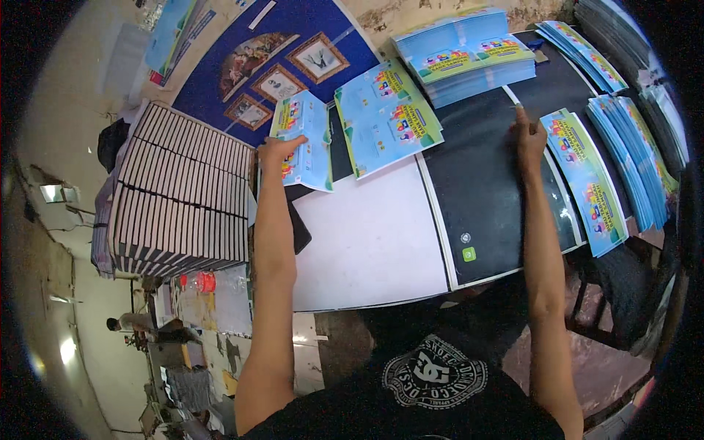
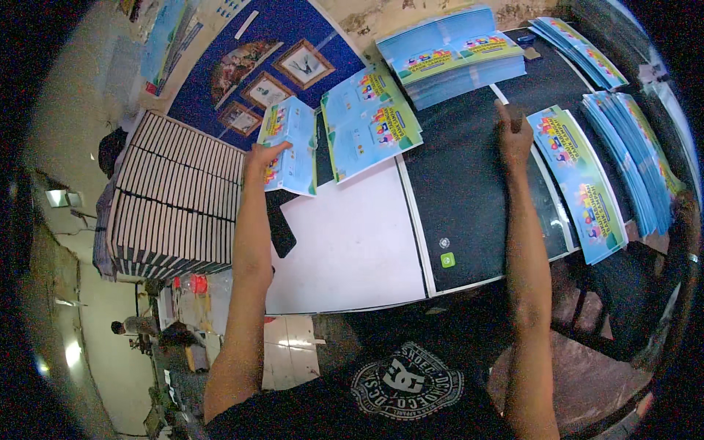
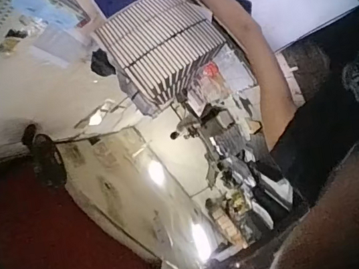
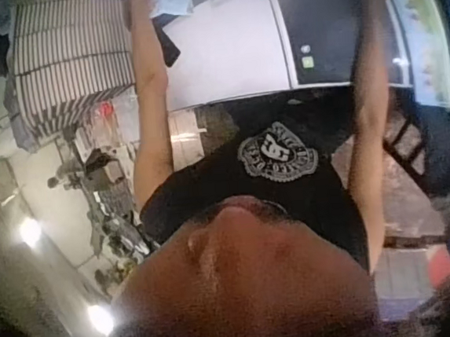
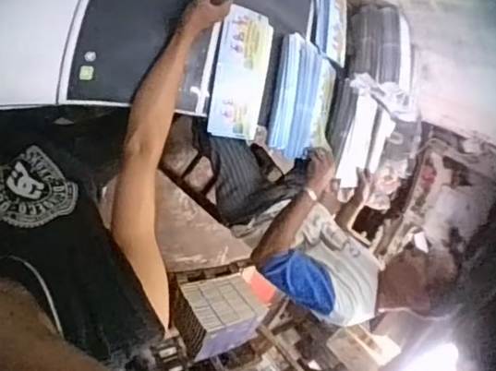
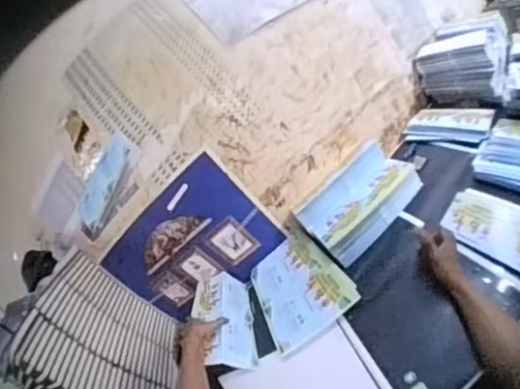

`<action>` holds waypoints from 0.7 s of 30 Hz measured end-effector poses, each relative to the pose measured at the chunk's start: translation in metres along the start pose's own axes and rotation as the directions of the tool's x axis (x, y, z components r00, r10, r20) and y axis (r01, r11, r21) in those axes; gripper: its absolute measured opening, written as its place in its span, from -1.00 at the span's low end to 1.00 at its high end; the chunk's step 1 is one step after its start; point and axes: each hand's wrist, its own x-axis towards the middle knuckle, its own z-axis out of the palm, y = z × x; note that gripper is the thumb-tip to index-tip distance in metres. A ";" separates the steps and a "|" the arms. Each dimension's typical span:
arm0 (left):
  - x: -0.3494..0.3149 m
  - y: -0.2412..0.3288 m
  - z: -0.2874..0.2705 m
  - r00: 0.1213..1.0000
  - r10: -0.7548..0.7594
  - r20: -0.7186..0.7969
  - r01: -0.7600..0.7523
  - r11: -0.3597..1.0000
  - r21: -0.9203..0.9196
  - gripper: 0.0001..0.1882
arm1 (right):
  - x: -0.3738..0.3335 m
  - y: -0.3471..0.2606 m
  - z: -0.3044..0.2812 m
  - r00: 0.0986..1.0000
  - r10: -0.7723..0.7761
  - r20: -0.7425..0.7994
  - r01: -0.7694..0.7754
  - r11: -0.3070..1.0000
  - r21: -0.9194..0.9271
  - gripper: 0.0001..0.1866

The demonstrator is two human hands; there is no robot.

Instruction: The person organizes and prepares booklets by folding pages, using a cylindrical tool to press and smooth them, and then stacking the finished items.

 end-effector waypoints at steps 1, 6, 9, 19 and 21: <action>-0.004 0.011 -0.014 0.999 -0.039 0.019 0.038 0.998 0.058 0.38 | 0.001 0.003 -0.005 0.997 0.038 0.065 -0.037 0.999 -0.022 -0.50; -0.055 0.075 -0.085 0.913 0.308 -0.267 -0.294 0.951 0.091 0.29 | -0.002 0.006 -0.011 1.000 -0.022 -0.007 0.022 0.998 0.053 -0.49; -0.053 0.047 -0.132 0.895 0.317 -0.314 -0.410 0.862 -0.298 -0.07 | -0.004 -0.008 -0.002 0.999 0.015 0.035 -0.017 0.998 0.058 -0.50; -0.059 0.004 -0.079 0.836 0.401 -0.374 -0.546 0.551 -0.631 -0.69 | -0.004 0.005 -0.004 0.998 0.030 0.054 -0.032 0.999 0.036 -0.55; -0.081 0.010 -0.094 0.499 0.511 -0.699 -0.821 0.536 -0.194 -0.76 | -0.002 0.010 -0.010 0.995 -0.064 0.074 0.064 0.998 -0.008 -0.59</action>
